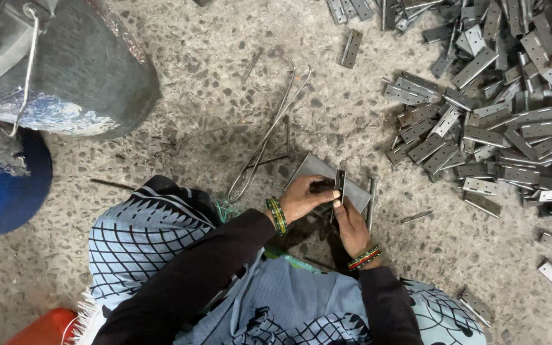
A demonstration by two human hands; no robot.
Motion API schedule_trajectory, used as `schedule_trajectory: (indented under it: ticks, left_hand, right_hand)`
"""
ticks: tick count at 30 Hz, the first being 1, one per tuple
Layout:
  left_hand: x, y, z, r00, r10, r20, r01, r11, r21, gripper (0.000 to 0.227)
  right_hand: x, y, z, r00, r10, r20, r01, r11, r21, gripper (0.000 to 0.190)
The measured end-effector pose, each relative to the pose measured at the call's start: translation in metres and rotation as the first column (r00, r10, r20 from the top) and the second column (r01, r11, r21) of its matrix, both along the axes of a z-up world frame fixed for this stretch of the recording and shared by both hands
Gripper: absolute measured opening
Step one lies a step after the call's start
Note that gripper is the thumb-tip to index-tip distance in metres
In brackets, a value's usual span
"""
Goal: The person sits on the floor and repeatedly picks up small metal brackets, places them into a metal jig, and uses a hammer to strike them. The person then removes the brackets and places them into a nearby bucket.
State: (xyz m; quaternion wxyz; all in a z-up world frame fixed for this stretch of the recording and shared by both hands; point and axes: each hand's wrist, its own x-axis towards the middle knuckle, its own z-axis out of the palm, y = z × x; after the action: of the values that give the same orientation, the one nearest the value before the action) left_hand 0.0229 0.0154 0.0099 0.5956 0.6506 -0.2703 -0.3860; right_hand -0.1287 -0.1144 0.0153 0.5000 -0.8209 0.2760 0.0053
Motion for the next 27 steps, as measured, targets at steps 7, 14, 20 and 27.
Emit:
schedule_trajectory:
  ticks: [7, 14, 20, 27]
  left_hand:
    - [0.0, 0.002, 0.017, 0.989, 0.075, 0.127, -0.079, 0.996, 0.028, 0.034]
    - [-0.003, -0.003, 0.005, 0.988, 0.153, -0.012, -0.154, 0.988, -0.018, 0.048]
    - [0.043, -0.014, 0.012, 0.806, -0.041, 0.59, -0.236, 0.893, 0.384, 0.049]
    - [0.049, -0.084, 0.015, 0.447, -0.331, 0.831, -0.149, 0.889, 0.434, 0.029]
  right_hand:
    - [0.002, 0.006, 0.018, 0.988, -0.055, 0.142, 0.061, 0.997, -0.038, 0.06]
    - [0.003, -0.007, -0.01, 0.999, 0.044, -0.007, -0.044, 0.992, -0.116, 0.056]
    - [-0.016, -0.042, -0.017, 0.941, -0.308, -0.144, 0.156, 0.767, -0.623, 0.039]
    - [-0.034, -0.051, -0.036, 0.86, -0.383, -0.338, 0.113, 0.787, -0.606, 0.047]
